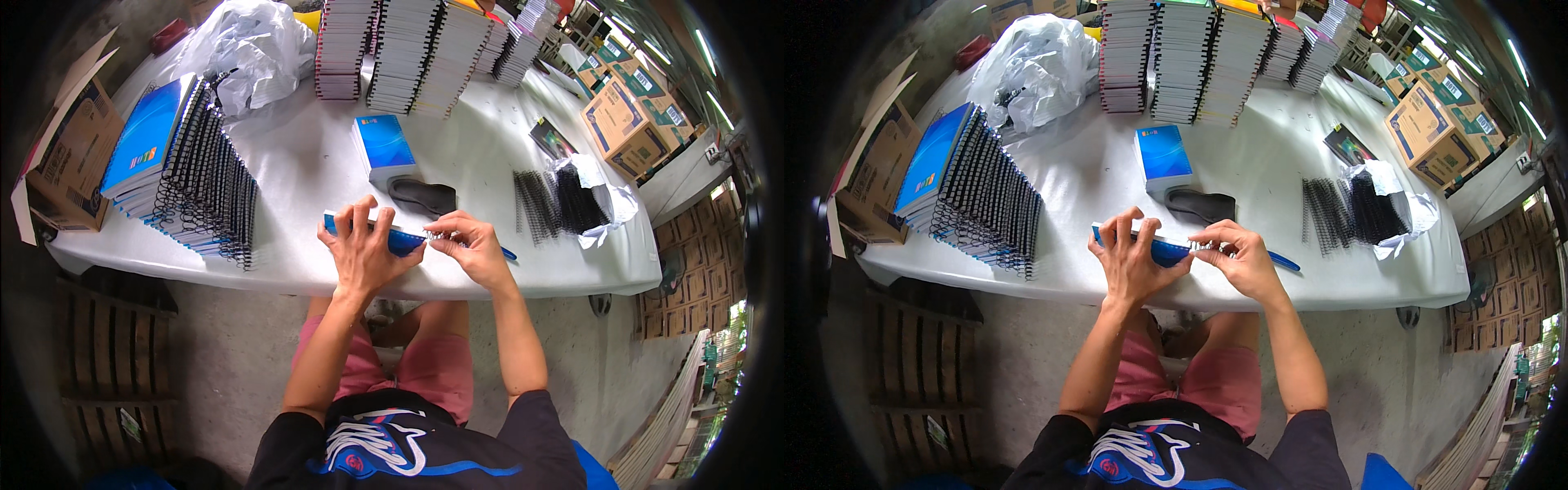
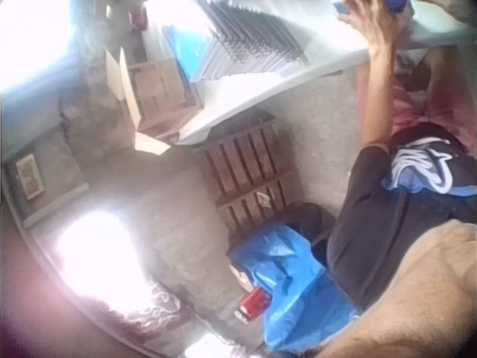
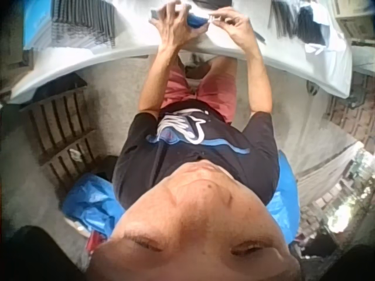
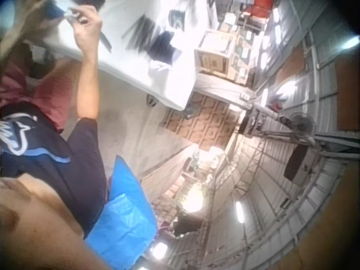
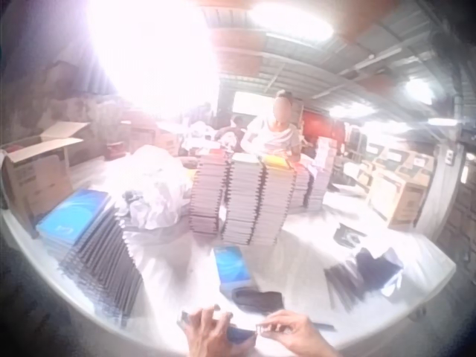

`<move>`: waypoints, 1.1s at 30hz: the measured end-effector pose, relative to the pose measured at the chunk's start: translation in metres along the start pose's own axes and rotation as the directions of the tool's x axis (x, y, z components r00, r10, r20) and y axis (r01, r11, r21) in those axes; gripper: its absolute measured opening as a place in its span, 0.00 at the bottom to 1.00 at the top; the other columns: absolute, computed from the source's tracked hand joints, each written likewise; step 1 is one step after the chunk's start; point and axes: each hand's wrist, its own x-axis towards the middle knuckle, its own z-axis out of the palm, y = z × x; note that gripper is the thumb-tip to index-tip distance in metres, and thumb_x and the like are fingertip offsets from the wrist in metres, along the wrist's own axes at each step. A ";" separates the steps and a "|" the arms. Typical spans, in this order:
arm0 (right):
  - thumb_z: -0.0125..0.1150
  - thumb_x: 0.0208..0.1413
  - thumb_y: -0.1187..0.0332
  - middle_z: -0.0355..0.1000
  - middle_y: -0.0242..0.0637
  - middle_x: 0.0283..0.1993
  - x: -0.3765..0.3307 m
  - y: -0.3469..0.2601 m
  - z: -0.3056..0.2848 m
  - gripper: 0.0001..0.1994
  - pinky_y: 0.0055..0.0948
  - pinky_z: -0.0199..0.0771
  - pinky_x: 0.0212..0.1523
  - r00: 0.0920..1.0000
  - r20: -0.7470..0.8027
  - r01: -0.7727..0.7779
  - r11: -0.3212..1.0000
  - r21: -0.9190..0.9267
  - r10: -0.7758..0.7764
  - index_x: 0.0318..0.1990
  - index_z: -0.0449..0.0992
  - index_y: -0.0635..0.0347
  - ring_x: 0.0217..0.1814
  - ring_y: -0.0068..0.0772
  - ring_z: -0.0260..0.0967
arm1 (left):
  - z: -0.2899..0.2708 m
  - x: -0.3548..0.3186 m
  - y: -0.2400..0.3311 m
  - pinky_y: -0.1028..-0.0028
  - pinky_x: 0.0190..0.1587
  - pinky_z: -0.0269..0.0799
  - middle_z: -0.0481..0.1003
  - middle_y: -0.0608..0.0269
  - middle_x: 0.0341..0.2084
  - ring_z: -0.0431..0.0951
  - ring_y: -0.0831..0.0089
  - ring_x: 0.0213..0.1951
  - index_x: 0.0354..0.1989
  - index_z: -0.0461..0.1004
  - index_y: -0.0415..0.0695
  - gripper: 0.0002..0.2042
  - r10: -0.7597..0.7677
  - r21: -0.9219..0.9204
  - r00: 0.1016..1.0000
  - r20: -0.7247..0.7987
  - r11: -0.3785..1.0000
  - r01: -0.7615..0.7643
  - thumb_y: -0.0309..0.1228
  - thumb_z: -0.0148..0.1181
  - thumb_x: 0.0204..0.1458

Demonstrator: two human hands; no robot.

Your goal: The person assembles spiral-bound notebooks by inserting metal spiral coils into pre-punched holes on the notebook covers. They use pliers to secure the coils and stack the completed notebooks on the table. The workspace contains stacks of notebook covers, loose spiral coils, and finished notebooks.

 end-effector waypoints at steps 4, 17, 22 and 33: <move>0.64 0.46 0.75 0.72 0.31 0.37 -0.003 -0.001 0.000 0.09 0.19 0.65 0.30 0.999 0.030 0.020 1.000 0.002 -0.020 0.38 0.80 0.58 0.35 0.21 0.68 | -0.004 -0.002 -0.002 0.55 0.44 0.52 0.62 0.64 0.39 0.58 0.61 0.48 0.32 0.70 0.50 0.28 -0.009 -0.004 1.000 0.005 1.000 0.009 0.57 0.68 0.25; 0.61 0.49 0.74 0.69 0.37 0.32 -0.008 -0.041 0.007 0.15 0.26 0.67 0.30 0.995 0.069 -0.049 0.969 -0.242 0.067 0.47 0.73 0.59 0.31 0.26 0.67 | -0.004 -0.014 -0.006 0.47 0.51 0.50 0.65 0.69 0.42 0.59 0.61 0.51 0.41 0.72 0.52 0.31 0.094 0.039 0.995 0.029 0.995 -0.095 0.60 0.64 0.32; 0.61 0.49 0.73 0.68 0.36 0.33 -0.010 -0.022 0.002 0.12 0.27 0.67 0.32 0.989 0.062 0.148 0.933 -0.328 -0.135 0.43 0.75 0.62 0.31 0.31 0.66 | 0.001 -0.005 -0.007 0.53 0.48 0.53 0.65 0.67 0.42 0.60 0.62 0.49 0.45 0.70 0.52 0.33 0.075 -0.043 0.991 0.111 0.997 -0.071 0.60 0.64 0.32; 0.54 0.55 0.62 0.71 0.41 0.27 -0.001 -0.021 0.020 0.13 0.31 0.66 0.29 0.987 -0.144 -0.008 0.883 -0.470 -0.068 0.34 0.77 0.63 0.26 0.37 0.67 | 0.006 0.007 0.001 0.55 0.43 0.54 0.67 0.65 0.33 0.64 0.64 0.43 0.29 0.73 0.48 0.27 0.003 -0.098 0.991 0.133 0.995 0.010 0.57 0.68 0.26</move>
